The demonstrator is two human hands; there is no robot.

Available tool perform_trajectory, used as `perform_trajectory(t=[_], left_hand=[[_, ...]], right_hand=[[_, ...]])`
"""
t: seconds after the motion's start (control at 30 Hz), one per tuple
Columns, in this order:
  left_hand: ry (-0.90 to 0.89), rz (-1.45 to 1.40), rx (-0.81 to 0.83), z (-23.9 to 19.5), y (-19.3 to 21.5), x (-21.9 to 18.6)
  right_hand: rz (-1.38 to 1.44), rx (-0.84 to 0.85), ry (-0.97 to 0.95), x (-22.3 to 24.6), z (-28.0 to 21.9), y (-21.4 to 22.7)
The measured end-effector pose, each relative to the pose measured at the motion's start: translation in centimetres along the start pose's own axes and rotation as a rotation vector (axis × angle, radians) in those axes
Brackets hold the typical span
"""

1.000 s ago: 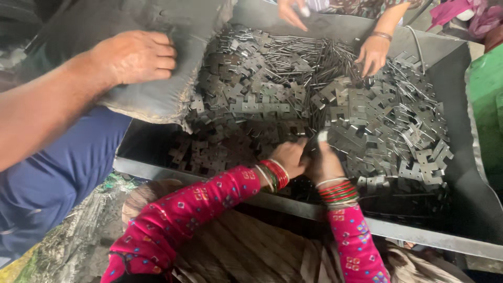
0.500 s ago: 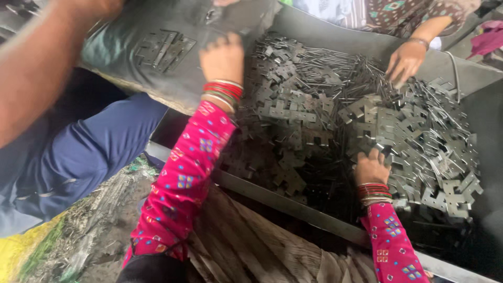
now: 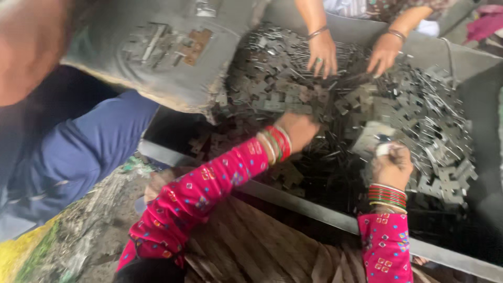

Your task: The person sorts through a large bin of metal hinges and small metal rods by hand, picking them up and moving them around within the bin while others also work in the same bin.

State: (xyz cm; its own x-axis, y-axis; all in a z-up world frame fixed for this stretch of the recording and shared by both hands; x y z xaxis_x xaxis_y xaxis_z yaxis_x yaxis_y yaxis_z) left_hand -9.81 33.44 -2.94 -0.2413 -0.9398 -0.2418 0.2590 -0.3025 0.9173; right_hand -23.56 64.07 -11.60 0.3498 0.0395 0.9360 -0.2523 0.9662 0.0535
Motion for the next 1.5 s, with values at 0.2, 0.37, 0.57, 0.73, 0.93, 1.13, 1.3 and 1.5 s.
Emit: perform_trajectory(t=[0.2,0.37,0.57,0.73,0.93,1.13,1.3,1.5], left_hand=[[-0.082,0.145,0.559,-3.8,-10.8,-4.6],[-0.145,0.245,0.302,-4.6,-14.8,-3.6],[-0.183,0.285,0.346,-4.5,-17.0,-2.7],[-0.112,0.204,0.526,-2.2,-13.0,-0.7],[0.032,-0.499,0.145,0.4,-4.8,4.1],[0.539,-1.108,0.018,1.1,-2.0,4.9],[0.635,-1.404,-0.145,1.1,-4.7,1.3],[0.201,-0.681,-0.200,-1.3,-8.1,-4.4]], right_hand=[[0.623,-0.326,-0.490,8.6,-1.3,-0.5],[-0.037,0.031,-0.416,1.6,0.0,-0.8],[-1.355,0.608,-0.237,-4.1,0.3,-6.9],[-1.173,0.516,-0.023,-2.4,0.3,-6.8],[0.188,0.028,-0.404,4.7,0.7,-3.0],[0.641,-0.325,-0.591,7.7,0.8,-1.1],[0.294,0.119,-0.905,4.9,0.0,-3.9],[0.183,0.125,-0.925,1.8,-3.0,-9.7]])
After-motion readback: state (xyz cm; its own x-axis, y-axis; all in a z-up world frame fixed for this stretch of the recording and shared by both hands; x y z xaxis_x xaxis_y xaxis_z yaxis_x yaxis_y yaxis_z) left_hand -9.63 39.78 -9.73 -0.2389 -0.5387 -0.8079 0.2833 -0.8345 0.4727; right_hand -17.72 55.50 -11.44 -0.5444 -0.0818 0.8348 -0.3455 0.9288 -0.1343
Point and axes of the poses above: each hand's wrist, its own z-axis towards the middle knuckle, its own y-axis out of the back of the hand, x = y × z, the point moved 1 cm from there along z, towards the middle knuckle, and after that the axes turned 4 degrees about -z, right-handed, at the moved point
